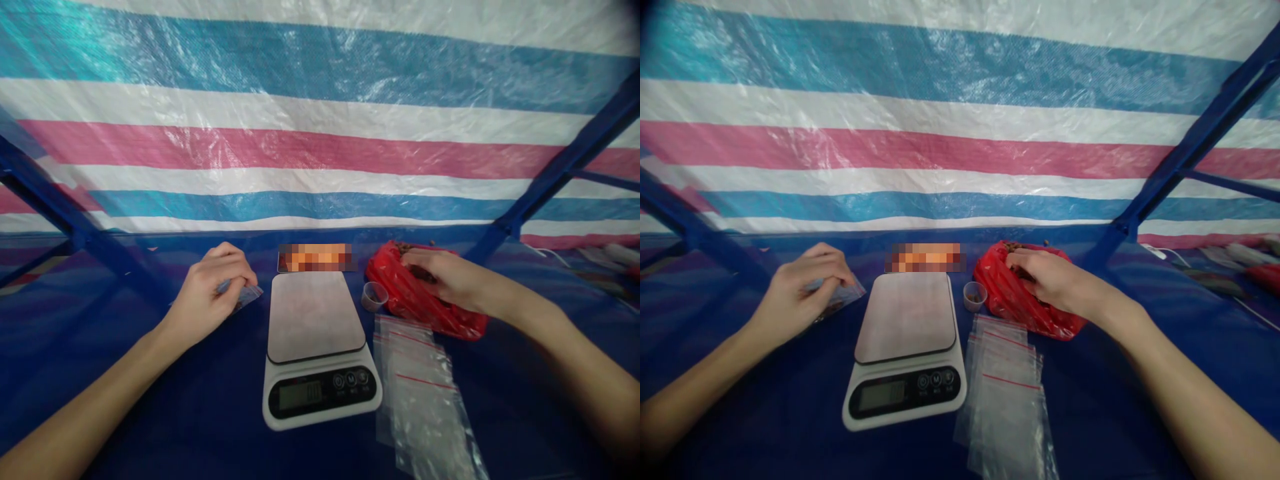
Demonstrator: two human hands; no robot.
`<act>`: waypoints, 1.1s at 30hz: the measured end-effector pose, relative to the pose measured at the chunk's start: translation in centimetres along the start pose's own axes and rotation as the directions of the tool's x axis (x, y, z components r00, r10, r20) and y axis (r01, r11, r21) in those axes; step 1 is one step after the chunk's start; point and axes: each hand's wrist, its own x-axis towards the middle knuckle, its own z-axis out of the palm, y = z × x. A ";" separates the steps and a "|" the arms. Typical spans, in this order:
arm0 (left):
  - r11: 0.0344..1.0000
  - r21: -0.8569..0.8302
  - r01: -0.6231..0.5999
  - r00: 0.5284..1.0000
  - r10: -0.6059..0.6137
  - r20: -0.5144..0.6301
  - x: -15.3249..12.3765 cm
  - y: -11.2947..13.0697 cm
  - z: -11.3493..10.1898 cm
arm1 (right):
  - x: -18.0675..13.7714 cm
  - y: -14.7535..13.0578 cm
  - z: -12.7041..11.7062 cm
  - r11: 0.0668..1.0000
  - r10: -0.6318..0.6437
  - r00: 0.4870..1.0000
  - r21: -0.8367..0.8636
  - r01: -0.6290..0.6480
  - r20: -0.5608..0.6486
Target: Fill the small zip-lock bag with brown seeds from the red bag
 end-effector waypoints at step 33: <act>1.000 -0.011 0.024 0.999 -0.023 0.027 0.3 -0.3 -0.4 | -0.4 0.7 -3.3 0.998 0.056 0.998 0.030 -0.055 -0.033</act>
